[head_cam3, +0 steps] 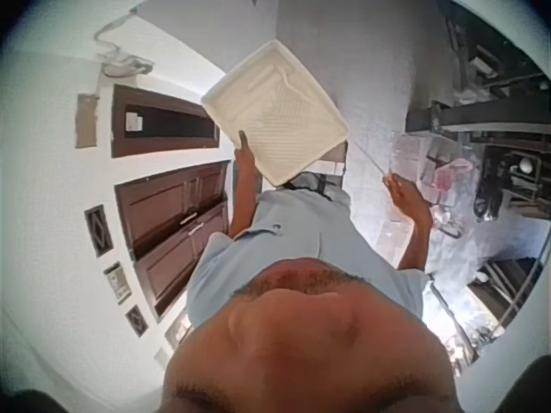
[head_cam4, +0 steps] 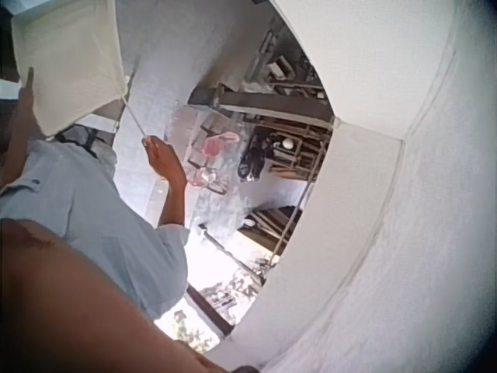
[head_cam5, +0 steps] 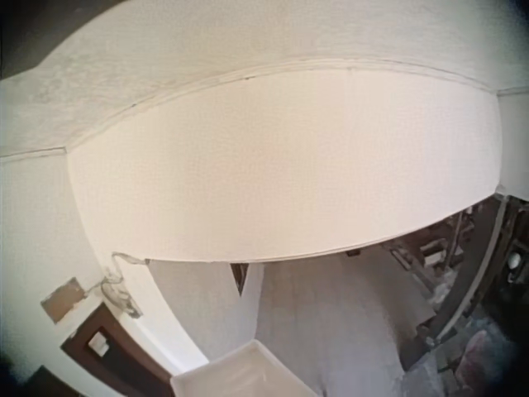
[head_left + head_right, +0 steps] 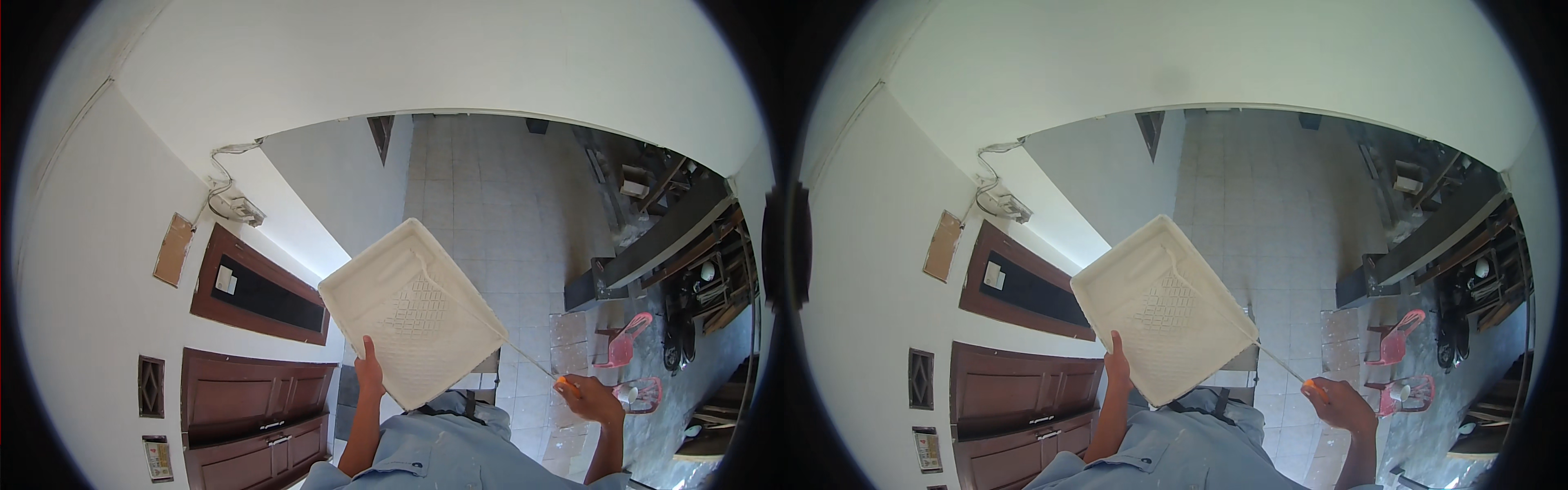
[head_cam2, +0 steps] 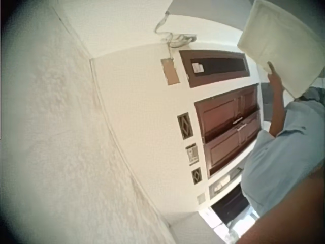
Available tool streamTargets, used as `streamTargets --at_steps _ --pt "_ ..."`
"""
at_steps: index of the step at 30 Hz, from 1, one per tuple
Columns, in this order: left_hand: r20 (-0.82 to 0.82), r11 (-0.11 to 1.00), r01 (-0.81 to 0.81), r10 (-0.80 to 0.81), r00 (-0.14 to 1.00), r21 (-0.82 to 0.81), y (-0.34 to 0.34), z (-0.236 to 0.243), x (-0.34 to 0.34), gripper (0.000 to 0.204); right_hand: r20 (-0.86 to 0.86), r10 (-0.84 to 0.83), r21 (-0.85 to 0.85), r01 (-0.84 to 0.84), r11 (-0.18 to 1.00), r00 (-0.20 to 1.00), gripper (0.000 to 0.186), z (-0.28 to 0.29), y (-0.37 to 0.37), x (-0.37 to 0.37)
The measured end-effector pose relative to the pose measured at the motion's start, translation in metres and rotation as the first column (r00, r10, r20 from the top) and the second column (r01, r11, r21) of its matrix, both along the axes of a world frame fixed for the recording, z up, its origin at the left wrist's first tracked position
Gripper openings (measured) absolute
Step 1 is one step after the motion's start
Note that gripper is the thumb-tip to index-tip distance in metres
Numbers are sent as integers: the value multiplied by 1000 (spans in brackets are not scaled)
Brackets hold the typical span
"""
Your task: Painting the ceiling edge and upper wall trim using a roller on an extension pole.
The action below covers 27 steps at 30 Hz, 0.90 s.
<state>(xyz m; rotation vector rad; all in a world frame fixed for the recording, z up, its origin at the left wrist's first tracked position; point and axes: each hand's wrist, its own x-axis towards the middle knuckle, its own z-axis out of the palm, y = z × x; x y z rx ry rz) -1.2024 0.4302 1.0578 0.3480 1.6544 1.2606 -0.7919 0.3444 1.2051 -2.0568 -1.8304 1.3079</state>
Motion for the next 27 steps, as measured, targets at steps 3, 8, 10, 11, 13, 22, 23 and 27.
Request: streamTargets --at_steps 3,8,10,11,13,22,23,27 --pt "8 1000 2 -2 1000 11 -1 -2 2 84 -53 -35 -96 30 995 998 30 -11 1 -17" --pt "3 999 -2 2 1000 43 0 1 6 82 -48 -21 -74 18 997 999 29 -5 -3 -7" --pt "-1 999 -6 6 1000 32 -1 2 5 81 39 -20 -43 21 999 999 28 4 -3 2" --pt "18 997 21 -22 1000 75 -1 2 5 79 -12 -17 -2 17 1000 1000 28 7 -2 3" --pt "-6 999 20 -20 1000 35 0 0 5 78 59 -41 -22 42 999 997 29 8 1 1" --pt "85 997 70 -71 994 19 4 -1 3 73 -27 -43 -47 41 998 999 29 -4 -11 -1" --pt "96 995 86 -89 991 42 4 0 3 73 -81 -33 -22 31 999 996 29 -1 -13 3" --pt "50 997 46 -50 997 61 4 3 7 78 7 -85 -20 85 996 996 29 5 -10 5"
